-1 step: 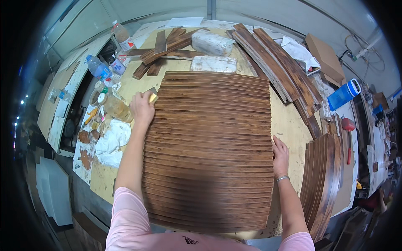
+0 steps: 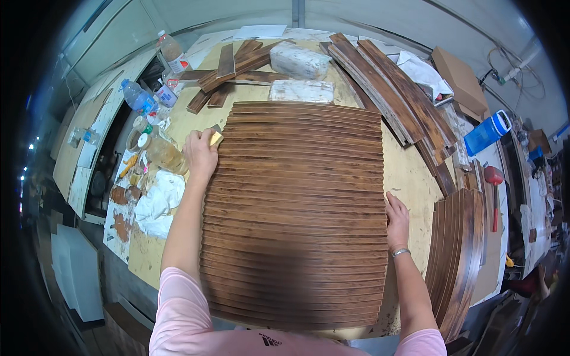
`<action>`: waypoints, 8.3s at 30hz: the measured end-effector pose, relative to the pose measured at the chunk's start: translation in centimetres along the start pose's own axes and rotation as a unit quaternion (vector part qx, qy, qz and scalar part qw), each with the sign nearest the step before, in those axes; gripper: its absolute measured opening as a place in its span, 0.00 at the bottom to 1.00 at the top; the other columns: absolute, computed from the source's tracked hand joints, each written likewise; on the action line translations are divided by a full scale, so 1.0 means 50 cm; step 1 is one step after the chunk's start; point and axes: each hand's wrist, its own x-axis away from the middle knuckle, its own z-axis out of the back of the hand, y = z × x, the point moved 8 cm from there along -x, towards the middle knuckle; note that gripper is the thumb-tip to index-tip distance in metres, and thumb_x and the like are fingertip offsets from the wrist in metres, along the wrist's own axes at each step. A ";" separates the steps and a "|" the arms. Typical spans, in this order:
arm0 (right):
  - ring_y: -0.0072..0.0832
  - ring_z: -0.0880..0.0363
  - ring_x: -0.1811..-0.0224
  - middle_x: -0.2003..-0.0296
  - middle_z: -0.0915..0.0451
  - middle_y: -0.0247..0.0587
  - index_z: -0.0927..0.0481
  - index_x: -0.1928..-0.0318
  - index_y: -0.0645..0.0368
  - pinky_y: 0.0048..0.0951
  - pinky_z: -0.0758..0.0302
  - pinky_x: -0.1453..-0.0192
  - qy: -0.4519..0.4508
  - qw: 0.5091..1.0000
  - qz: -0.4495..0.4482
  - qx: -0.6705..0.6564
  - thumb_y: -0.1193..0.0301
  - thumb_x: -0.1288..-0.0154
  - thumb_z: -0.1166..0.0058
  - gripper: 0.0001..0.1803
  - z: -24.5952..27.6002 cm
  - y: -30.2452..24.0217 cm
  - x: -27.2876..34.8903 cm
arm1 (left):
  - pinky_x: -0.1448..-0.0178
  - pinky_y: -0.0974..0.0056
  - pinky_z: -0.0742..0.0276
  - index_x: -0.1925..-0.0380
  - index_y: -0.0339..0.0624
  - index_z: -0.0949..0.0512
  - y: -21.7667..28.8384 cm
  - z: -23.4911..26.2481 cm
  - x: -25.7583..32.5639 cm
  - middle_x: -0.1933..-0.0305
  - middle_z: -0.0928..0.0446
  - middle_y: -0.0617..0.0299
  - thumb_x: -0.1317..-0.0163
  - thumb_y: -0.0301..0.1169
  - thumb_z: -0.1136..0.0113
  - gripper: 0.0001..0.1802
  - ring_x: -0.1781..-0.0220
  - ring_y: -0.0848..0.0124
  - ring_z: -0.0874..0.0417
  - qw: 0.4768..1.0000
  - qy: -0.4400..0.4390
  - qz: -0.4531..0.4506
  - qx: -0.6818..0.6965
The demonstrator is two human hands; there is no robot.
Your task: The person rubs a ribbed wooden panel with a small block and then wipes the surface with a white cloth, handling several wooden planks on the workbench.
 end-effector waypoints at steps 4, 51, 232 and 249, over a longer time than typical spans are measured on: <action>0.39 0.30 0.30 0.30 0.26 0.30 0.20 0.37 0.49 0.39 0.32 0.24 -0.003 1.000 -0.002 0.000 0.82 0.36 0.45 0.27 0.000 -0.003 0.000 | 0.41 0.54 0.29 0.51 0.52 0.17 0.146 -0.011 0.037 0.54 0.23 0.59 0.47 0.24 0.30 0.21 0.47 0.57 0.23 0.970 -0.053 -0.196 0.136; 0.38 0.32 0.27 0.30 0.27 0.36 0.21 0.35 0.47 0.47 0.40 0.20 -0.019 1.000 0.007 -0.010 0.74 0.38 0.47 0.28 -0.001 0.008 0.001 | 0.47 0.53 0.22 0.52 0.45 0.18 0.684 -0.258 -0.072 0.56 0.24 0.51 0.44 0.23 0.32 0.18 0.53 0.54 0.22 0.929 -0.065 -0.280 0.235; 0.43 0.30 0.31 0.30 0.26 0.37 0.20 0.37 0.53 0.42 0.35 0.24 -0.021 1.000 0.022 0.002 0.80 0.35 0.46 0.26 0.006 -0.016 -0.008 | 0.43 0.53 0.27 0.60 0.48 0.15 0.240 -0.075 -0.053 0.59 0.22 0.57 0.50 0.34 0.27 0.15 0.51 0.54 0.21 0.956 -0.116 -0.121 0.242; 0.30 0.17 0.49 0.51 0.14 0.49 0.17 0.46 0.74 0.32 0.25 0.42 -0.076 0.932 -0.248 -0.253 0.60 0.29 0.41 0.26 -0.107 0.020 -0.494 | 0.41 0.55 0.21 0.53 0.37 0.13 -0.176 -0.333 -0.168 0.52 0.13 0.42 0.38 0.30 0.45 0.18 0.47 0.50 0.13 0.917 -0.194 0.219 0.271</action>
